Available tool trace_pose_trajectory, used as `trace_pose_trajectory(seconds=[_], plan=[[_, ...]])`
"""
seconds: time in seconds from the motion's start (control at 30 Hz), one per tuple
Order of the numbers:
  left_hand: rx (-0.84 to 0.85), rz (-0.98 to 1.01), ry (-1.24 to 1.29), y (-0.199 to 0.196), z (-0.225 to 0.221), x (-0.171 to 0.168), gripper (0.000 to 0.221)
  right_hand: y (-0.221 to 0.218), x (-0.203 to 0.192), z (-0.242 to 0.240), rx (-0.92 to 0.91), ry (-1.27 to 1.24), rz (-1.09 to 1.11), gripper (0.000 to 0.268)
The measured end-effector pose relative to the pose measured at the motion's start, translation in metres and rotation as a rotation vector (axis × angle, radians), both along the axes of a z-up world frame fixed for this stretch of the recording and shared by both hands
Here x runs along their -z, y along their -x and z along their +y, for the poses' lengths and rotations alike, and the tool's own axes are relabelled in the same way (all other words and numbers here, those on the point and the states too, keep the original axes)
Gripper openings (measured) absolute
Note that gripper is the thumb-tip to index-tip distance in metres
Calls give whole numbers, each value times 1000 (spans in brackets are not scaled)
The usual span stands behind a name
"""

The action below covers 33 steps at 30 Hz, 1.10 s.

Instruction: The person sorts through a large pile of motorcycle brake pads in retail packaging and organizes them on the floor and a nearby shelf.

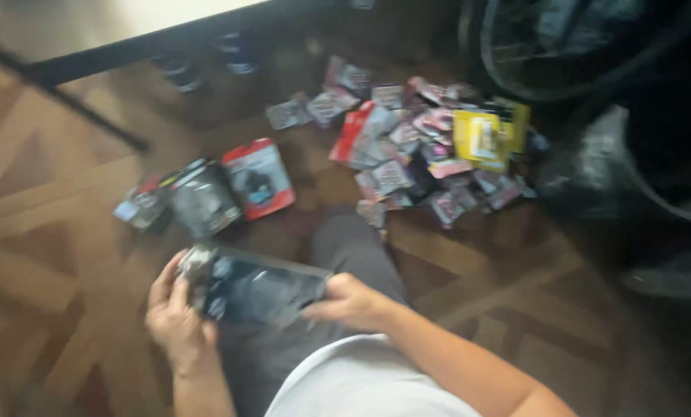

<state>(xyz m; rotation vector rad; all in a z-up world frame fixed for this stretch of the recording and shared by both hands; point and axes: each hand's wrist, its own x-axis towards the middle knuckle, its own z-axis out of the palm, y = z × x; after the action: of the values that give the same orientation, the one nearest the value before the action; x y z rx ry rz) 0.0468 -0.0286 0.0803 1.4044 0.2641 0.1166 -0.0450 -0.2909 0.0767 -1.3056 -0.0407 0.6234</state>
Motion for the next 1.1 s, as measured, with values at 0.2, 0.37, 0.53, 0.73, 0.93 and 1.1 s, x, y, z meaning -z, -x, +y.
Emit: trace_pose_trajectory(seconds=[0.2,0.37,0.53,0.73,0.93,1.1], plan=[[89,150,998,23,-15,-42,74,-5,-14,7,122,-36,245,18],[377,121,1149,36,-41,-61,107,-3,14,21,217,-39,308,17],[585,166,1145,44,-54,-63,110,-1,14,26,344,-76,306,17],[467,307,680,58,-51,13,44,-6,48,22,430,-18,404,20],[227,353,548,62,-54,54,29,-18,61,29,441,14,532,26],[34,327,391,25,-24,101,24,-32,55,25,341,-118,573,35]])
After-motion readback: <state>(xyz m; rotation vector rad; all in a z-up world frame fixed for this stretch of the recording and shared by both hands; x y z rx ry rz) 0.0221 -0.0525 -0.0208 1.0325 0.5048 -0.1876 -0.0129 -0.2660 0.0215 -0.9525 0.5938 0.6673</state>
